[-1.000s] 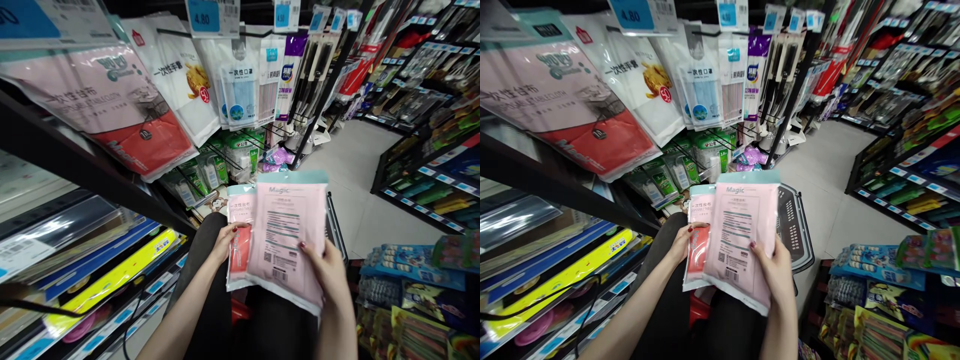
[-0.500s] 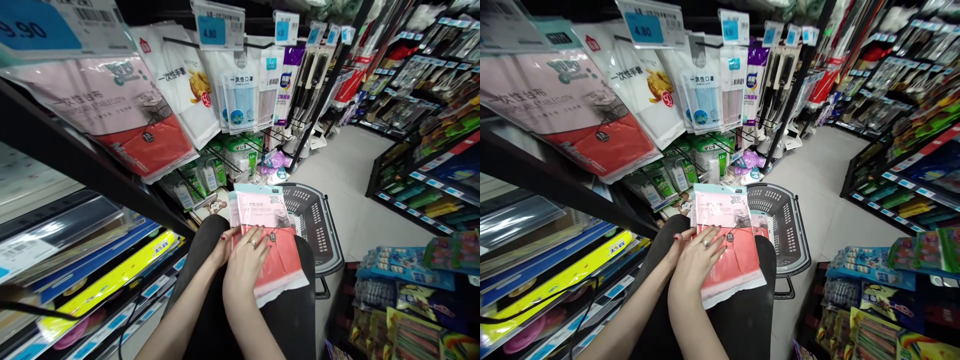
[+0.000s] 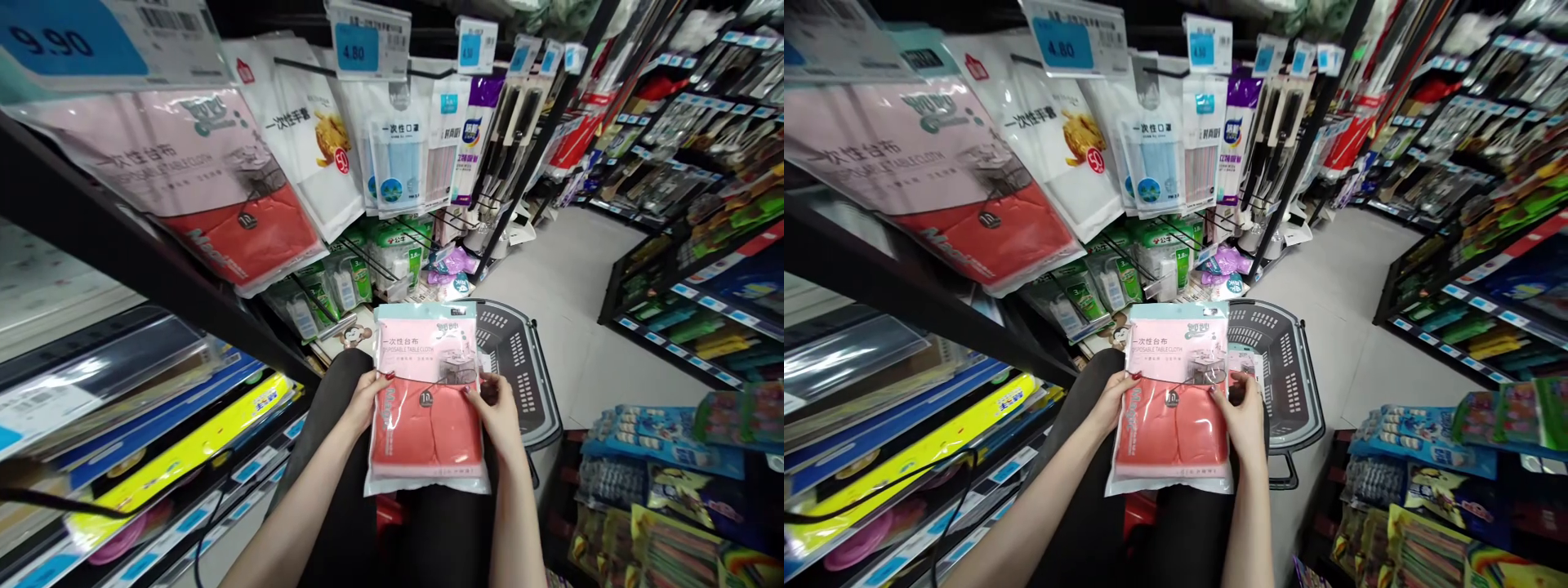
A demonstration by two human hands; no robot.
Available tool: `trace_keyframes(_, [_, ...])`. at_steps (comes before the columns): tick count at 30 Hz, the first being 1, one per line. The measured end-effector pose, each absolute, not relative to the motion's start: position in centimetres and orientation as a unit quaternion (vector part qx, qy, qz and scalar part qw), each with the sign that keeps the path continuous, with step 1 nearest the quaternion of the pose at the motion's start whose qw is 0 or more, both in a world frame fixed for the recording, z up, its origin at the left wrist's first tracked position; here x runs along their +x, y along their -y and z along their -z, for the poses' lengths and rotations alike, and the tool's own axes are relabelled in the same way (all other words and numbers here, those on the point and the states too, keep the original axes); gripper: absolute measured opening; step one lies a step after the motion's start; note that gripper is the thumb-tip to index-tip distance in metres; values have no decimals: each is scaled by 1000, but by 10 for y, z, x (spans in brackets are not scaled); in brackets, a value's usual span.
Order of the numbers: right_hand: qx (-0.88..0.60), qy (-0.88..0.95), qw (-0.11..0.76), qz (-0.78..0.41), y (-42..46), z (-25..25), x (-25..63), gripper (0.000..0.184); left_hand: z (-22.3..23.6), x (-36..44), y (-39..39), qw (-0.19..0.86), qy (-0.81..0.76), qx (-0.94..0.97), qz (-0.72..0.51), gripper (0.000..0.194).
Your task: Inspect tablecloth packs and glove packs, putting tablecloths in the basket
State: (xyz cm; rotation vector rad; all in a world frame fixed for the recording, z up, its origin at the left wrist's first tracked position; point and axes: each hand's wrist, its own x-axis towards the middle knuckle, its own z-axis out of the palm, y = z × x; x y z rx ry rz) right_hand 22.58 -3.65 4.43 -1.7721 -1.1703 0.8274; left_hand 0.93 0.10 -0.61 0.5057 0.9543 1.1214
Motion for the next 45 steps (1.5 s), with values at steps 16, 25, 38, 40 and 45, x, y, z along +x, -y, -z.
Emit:
trace_keyframes(16, [-522,334,520,-588,38,10,218,28,6,7,-3,712,-438,289,-466,24])
trace_keyframes(25, [-511,340,527,-588,40,10,218,28,7,7,-2,693,-466,310,-454,22])
trace_keyframes(38, [-514,334,526,-589,39,9,217,32,9,8,-3,696,-458,316,-454,21])
trace_keyframes(40, [-514,334,526,-589,39,8,217,33,9,8,-3,694,-460,319,-453,21])
trace_keyframes(45, [-521,330,523,-589,39,7,217,33,9,7,-2,694,-460,322,-451,21])
